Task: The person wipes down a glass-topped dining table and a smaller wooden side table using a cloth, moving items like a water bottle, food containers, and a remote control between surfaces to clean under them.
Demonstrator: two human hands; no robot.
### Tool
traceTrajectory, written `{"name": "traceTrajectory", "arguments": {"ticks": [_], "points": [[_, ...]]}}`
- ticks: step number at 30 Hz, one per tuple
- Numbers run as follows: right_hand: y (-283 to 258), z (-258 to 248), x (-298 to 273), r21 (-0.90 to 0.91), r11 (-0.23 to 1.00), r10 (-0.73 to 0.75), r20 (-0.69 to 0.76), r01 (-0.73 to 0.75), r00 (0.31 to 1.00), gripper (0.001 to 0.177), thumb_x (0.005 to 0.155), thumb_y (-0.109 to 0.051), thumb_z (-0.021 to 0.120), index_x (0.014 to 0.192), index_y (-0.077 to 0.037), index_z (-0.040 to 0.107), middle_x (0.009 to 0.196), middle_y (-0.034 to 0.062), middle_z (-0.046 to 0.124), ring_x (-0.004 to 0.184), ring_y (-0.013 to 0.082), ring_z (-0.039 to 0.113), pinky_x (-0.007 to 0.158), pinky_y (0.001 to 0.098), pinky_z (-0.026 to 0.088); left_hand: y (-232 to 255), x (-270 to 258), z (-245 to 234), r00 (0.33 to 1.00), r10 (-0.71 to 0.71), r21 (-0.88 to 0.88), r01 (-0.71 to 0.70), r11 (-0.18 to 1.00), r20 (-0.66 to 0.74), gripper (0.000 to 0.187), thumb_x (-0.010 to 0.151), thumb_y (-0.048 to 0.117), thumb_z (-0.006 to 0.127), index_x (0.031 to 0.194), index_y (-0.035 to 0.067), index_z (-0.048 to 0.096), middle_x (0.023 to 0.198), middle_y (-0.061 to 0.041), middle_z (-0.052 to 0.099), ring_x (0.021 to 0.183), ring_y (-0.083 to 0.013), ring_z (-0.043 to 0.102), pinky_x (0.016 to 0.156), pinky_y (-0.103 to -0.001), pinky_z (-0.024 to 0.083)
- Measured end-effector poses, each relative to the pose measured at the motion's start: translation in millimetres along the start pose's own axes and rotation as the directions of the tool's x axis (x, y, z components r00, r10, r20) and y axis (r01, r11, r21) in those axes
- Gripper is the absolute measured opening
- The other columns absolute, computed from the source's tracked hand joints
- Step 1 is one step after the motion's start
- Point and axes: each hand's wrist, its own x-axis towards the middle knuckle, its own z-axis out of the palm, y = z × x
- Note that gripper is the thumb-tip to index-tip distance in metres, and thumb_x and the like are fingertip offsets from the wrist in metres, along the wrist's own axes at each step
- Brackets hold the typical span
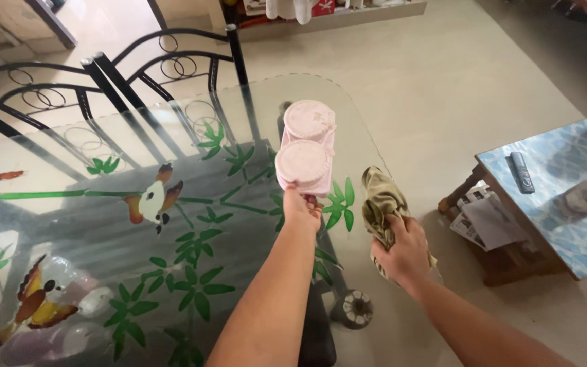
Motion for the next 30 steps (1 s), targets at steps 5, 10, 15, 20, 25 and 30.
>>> {"name": "traceTrajectory", "arguments": {"ticks": [5,10,15,20,25,30], "points": [[0,-1,2,-0.009,0.999,0.051,0.049,-0.051,0.997,0.057,0.076,-0.033,0.075,0.127,-0.01,0.063,0.123,0.0199,0.059,0.116,0.0429,0.054,0.097,0.0524,0.046,25,-22,-15,0.992,-0.014,-0.136,-0.003,0.991,-0.122,0.051,0.102,0.057,0.046,0.131,0.018,0.061,0.116,0.0,0.07,0.095,-0.0183,0.07,0.069,-0.033,0.055],[8,7,-2,-0.021,0.999,0.04,0.029,-0.039,0.999,0.061,0.076,-0.036,0.074,0.13,-0.009,0.062,0.127,0.0208,0.058,0.119,0.0424,0.053,0.099,0.0519,0.046,50,-44,-61,0.976,0.105,0.031,-0.101,0.994,-0.191,0.046,0.103,0.053,0.043,0.133,0.021,0.055,0.123,0.002,0.066,0.1,-0.0194,0.069,0.069,-0.034,0.055],[10,7,-10,-0.069,0.997,-0.013,0.027,0.015,1.0,0.067,0.081,-0.037,0.074,0.139,-0.006,0.06,0.129,0.024,0.057,0.118,0.0436,0.053,0.102,0.0523,0.046,103,-46,-140,0.972,0.201,0.144,-0.183,0.973,-0.122,0.052,0.107,0.066,0.047,0.117,0.019,0.064,0.093,-0.001,0.058,0.067,-0.0156,0.051,0.049,-0.028,0.038],[-9,1,5,-0.122,0.979,0.184,0.171,-0.164,0.968,0.08,0.074,-0.04,0.079,0.142,-0.006,0.055,0.131,0.0273,0.051,0.114,0.0459,0.052,0.096,0.0534,0.046,196,-116,-218,0.942,0.289,0.273,-0.237,0.932,-0.172,0.045,0.101,0.062,0.042,0.11,0.024,0.064,0.09,0.006,0.066,0.06,-0.0119,0.057,0.043,-0.028,0.036],[-58,36,17,0.234,0.863,0.367,0.319,-0.448,0.874,0.076,0.08,-0.047,0.064,0.143,-0.004,0.055,0.137,0.0248,0.063,0.122,0.0429,0.064,0.103,0.0532,0.052,310,-148,-304,0.938,0.308,0.36,-0.235,0.903,-0.16,0.052,0.099,0.069,0.038,0.11,0.027,0.067,0.091,0.006,0.068,0.061,-0.0108,0.053,0.043,-0.026,0.03],[-139,84,-1,-0.164,0.962,0.272,0.66,-0.219,0.7,0.094,0.076,-0.054,0.08,0.151,-0.015,0.04,0.148,0.0293,0.039,0.131,0.0474,0.048,0.109,0.0536,0.045,412,-156,-370,0.927,0.337,0.439,-0.237,0.867,-0.164,0.037,0.104,0.058,0.05,0.114,0.026,0.064,0.1,0.009,0.068,0.073,-0.0095,0.061,0.046,-0.027,0.038]]}}
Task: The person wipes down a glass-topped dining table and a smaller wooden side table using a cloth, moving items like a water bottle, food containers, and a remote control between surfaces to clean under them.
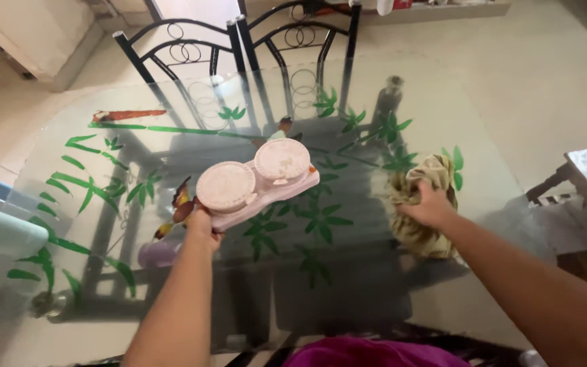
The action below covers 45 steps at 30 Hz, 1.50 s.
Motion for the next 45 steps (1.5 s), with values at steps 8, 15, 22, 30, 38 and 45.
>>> {"name": "traceTrajectory", "arguments": {"ticks": [8,15,22,30,38,45], "points": [[-139,39,-116,-0.263,0.962,0.039,-0.118,-0.07,0.992,0.07,0.079,-0.033,0.074,0.144,-0.031,0.049,0.156,0.015,0.034,0.141,0.0435,0.036,0.113,0.0571,0.039,38,52,-68,0.997,-0.004,0.178,-0.011,0.984,0.083,0.032,0.104,0.04,0.044,0.121,0.022,0.063,0.104,-0.001,0.071,0.076,-0.0187,0.065,0.046,-0.034,0.041],[-181,88,-104,-0.256,0.953,-0.23,-0.256,0.163,0.939,0.071,0.08,-0.027,0.073,0.144,-0.013,0.046,0.154,0.0193,0.032,0.145,0.0441,0.025,0.116,0.0604,0.026,55,72,-58,0.995,-0.084,0.188,0.073,0.979,0.046,0.042,0.104,0.045,0.044,0.133,0.019,0.058,0.132,-0.005,0.067,0.115,-0.0221,0.067,0.091,-0.045,0.057],[-213,172,-22,0.543,0.833,-0.193,0.104,0.107,0.976,0.074,0.084,-0.022,0.072,0.15,-0.005,0.041,0.147,0.0127,0.051,0.132,0.0251,0.052,0.105,0.0387,0.046,81,99,-56,0.989,-0.056,0.125,0.039,0.991,0.139,0.071,0.101,0.062,0.026,0.135,0.012,0.063,0.135,-0.005,0.067,0.117,-0.0233,0.065,0.097,-0.043,0.051],[-264,191,-7,0.691,0.718,-0.233,0.136,0.076,0.963,0.064,0.081,-0.011,0.069,0.142,-0.003,0.055,0.12,0.0087,0.068,0.105,0.0173,0.063,0.089,0.0307,0.051,106,18,-32,0.981,0.183,0.612,-0.187,0.769,0.07,0.081,0.095,0.069,0.046,0.133,-0.001,0.061,0.132,-0.021,0.068,0.119,-0.0326,0.069,0.098,-0.044,0.054],[-223,122,-19,-0.155,0.905,-0.425,-0.259,0.397,0.868,0.065,0.085,-0.028,0.07,0.145,-0.01,0.054,0.147,0.0137,0.055,0.138,0.0304,0.05,0.115,0.0444,0.04,91,42,-41,0.904,0.42,0.773,-0.207,0.599,-0.084,0.072,0.098,0.063,0.048,0.141,0.006,0.059,0.139,-0.024,0.061,0.133,-0.0398,0.055,0.114,-0.047,0.039],[-67,45,-54,-0.176,0.983,-0.128,-0.439,0.055,0.889,0.085,0.077,-0.043,0.075,0.15,-0.011,0.047,0.152,0.0248,0.041,0.139,0.0414,0.039,0.11,0.0509,0.034,69,-29,-12,0.19,0.963,0.825,-0.563,-0.052,0.191,0.055,0.099,0.032,0.071,0.142,0.001,0.055,0.148,-0.019,0.053,0.141,-0.0394,0.042,0.116,-0.057,0.031]]}}
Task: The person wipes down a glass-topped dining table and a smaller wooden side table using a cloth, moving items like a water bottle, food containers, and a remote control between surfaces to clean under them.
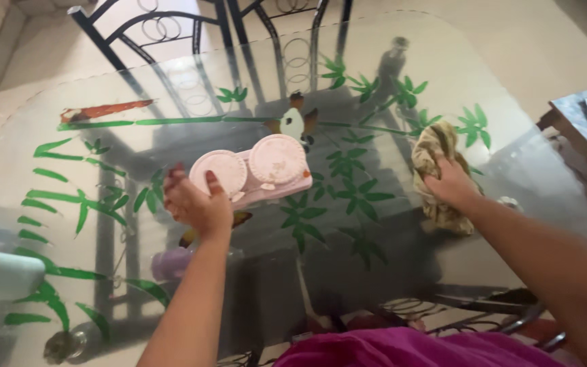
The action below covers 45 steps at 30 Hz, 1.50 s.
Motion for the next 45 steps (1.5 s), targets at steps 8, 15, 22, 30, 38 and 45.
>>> {"name": "traceTrajectory", "arguments": {"ticks": [8,15,22,30,38,45], "points": [[-86,-2,-86,0.201,0.737,-0.626,0.562,0.645,0.54,0.065,0.071,-0.025,0.079,0.13,-0.007,0.059,0.132,0.0218,0.053,0.11,0.0388,0.059,0.09,0.0492,0.051,128,-59,-15,0.843,0.48,-0.295,-0.407,0.865,0.242,0.047,0.084,0.027,0.072,0.128,0.01,0.064,0.134,-0.016,0.059,0.13,-0.0422,0.049,0.108,-0.057,0.035],[-32,-58,-93,0.293,0.445,-0.845,0.45,0.846,0.289,0.054,0.075,-0.021,0.073,0.129,-0.018,0.068,0.134,0.0147,0.061,0.118,0.0331,0.061,0.089,0.0475,0.052,159,-115,31,0.674,0.483,-0.337,-0.347,0.875,0.56,0.041,0.088,0.03,0.071,0.124,0.012,0.067,0.132,-0.013,0.062,0.124,-0.0355,0.058,0.109,-0.05,0.045],[181,-80,17,0.128,0.94,-0.339,0.272,0.316,0.9,0.047,0.082,-0.013,0.062,0.128,-0.018,0.068,0.126,0.0102,0.065,0.116,0.0266,0.061,0.103,0.0425,0.05,208,-134,20,0.45,0.008,0.166,-0.346,0.923,0.893,0.081,0.083,0.056,0.072,0.146,0.014,0.045,0.155,-0.012,0.037,0.139,-0.0368,0.038,0.11,-0.049,0.038],[176,-70,-2,-0.136,0.831,-0.53,0.102,0.539,0.842,0.044,0.076,-0.014,0.063,0.119,-0.012,0.069,0.111,0.0124,0.067,0.099,0.0335,0.065,0.082,0.0442,0.056,225,-139,29,0.432,-0.156,0.295,-0.278,0.914,0.888,0.095,0.077,0.058,0.08,0.152,0.014,0.04,0.159,-0.014,0.034,0.144,-0.0394,0.035,0.116,-0.046,0.037],[213,-119,-63,0.381,0.177,-0.968,0.236,0.907,0.089,0.028,0.089,-0.03,0.071,0.113,-0.017,0.072,0.136,0.0135,0.064,0.112,0.0332,0.064,0.082,0.0473,0.053,229,-137,83,0.31,-0.403,0.483,-0.252,0.839,0.861,0.095,0.08,0.068,0.074,0.149,0.007,0.049,0.155,-0.02,0.046,0.142,-0.0393,0.048,0.115,-0.046,0.045],[275,-106,72,-0.031,0.831,-0.546,0.145,0.555,0.825,0.047,0.074,-0.023,0.072,0.121,-0.023,0.072,0.112,0.0125,0.065,0.097,0.0354,0.064,0.084,0.0487,0.054,292,-148,94,0.225,-0.642,0.594,0.25,0.765,0.733,0.134,0.062,0.087,0.071,0.165,0.032,0.005,0.172,-0.018,-0.008,0.156,-0.0492,-0.003,0.121,-0.069,0.016]]}}
